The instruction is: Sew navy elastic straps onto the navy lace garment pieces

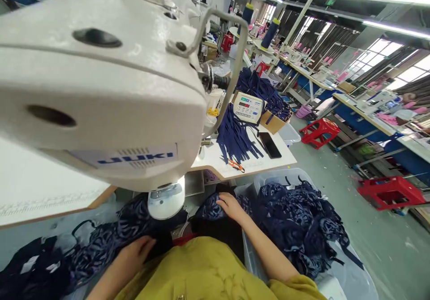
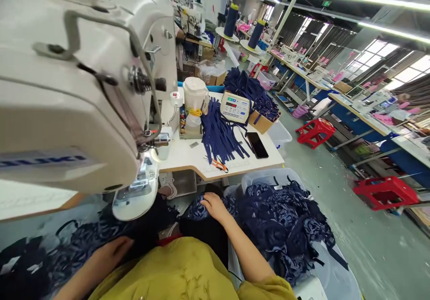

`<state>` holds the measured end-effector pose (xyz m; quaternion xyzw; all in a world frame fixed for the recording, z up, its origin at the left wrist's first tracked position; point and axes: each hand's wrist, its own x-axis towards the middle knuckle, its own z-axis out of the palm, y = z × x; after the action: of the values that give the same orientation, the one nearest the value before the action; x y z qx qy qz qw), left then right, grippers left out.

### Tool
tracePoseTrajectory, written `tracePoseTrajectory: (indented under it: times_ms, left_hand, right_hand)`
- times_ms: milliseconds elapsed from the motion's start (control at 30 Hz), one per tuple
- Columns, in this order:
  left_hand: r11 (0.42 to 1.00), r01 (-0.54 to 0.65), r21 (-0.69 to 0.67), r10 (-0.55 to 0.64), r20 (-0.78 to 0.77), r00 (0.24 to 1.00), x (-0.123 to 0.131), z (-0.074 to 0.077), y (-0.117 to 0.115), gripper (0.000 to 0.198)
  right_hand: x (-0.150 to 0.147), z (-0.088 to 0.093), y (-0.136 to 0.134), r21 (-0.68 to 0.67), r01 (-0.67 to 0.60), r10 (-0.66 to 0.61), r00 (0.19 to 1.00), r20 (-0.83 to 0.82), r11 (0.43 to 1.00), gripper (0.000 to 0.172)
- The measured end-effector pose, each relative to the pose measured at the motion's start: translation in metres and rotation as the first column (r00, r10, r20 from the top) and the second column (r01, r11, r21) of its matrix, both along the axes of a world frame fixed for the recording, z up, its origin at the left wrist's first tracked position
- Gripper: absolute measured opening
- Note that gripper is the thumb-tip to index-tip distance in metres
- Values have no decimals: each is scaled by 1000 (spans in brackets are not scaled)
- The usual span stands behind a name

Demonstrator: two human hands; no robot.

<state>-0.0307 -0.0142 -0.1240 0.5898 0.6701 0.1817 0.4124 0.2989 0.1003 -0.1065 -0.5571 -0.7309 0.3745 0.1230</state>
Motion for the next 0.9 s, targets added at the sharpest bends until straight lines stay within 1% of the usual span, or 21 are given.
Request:
tracePoseTrajectory:
  times_ms: [33,100,167,200,233,300,367,433,500,533,567,600,633,667,700,733,767,800,833,900]
  left_hand:
    - [997,9,-80,2,139,990,16,4,4,34]
    - [982,-21,-189,90,368,926,51,13,12,49]
    - [963,-72,-260,200,511,836,78,23,19,60]
    - [954,-108,-278,252,556,792,86,28,23,60]
    - [944,-157,-290,305,586,751,90,32,27,57]
    - [916,-263,-302,399,616,679,85,38,35,46]
    - [884,-357,-303,467,620,630,70,45,40,38]
    - [866,-411,-285,493,621,609,53,54,39,35]
    - [875,-411,-254,472,629,617,42,70,33,34]
    - [889,-391,-239,448,634,630,40,81,28,36]
    - [904,-362,-227,419,637,647,39,93,23,41]
    - [920,-323,-220,386,640,665,40,106,18,45]
    - [937,-278,-211,347,638,687,42,120,12,48]
    - [952,-235,-194,305,632,713,44,134,7,47]
    - [969,-187,-161,247,618,746,46,147,3,42]
    - [989,-123,-84,149,573,806,48,159,0,39]
    - [997,-79,-3,69,524,849,50,170,-2,36]
    - [996,-44,72,5,468,884,51,179,-2,33]
    - [991,-18,134,-39,413,910,51,186,-2,31]
    - [981,-16,194,-53,341,939,50,198,3,31]
  right_hand:
    - [-1,7,-3,4,-16,16,999,-34,1000,17]
    - [-3,26,-11,5,-56,56,992,-111,998,22]
    - [-3,50,-20,-1,-119,117,975,-189,993,25]
    - [-1,62,-24,-6,-159,154,963,-221,987,27]
    - [1,75,-27,-11,-202,193,950,-246,979,28]
    - [10,96,-31,-9,-258,247,933,-261,966,32]
    - [17,109,-31,38,-235,238,950,-204,971,37]
    - [17,115,-29,101,-209,219,970,-102,973,39]
    - [6,118,-27,161,-199,207,978,-32,967,31]
    - [-3,120,-28,187,-195,205,978,-33,963,28]
    - [-14,124,-29,211,-194,211,976,-60,958,33]
    - [-26,128,-31,236,-202,232,967,-106,951,44]
    - [-38,134,-34,255,-230,277,947,-164,939,52]
    - [-50,141,-37,269,-285,346,912,-220,920,55]
    - [-61,149,-41,280,-347,421,866,-270,895,52]
    - [-70,156,-45,285,-405,483,819,-309,869,47]
    - [-78,162,-48,276,-444,519,786,-336,852,39]
    - [-83,167,-51,254,-458,522,776,-354,852,32]
    - [-86,171,-53,224,-442,495,788,-366,869,27]
    - [-89,178,-55,169,-337,377,836,-399,926,21]
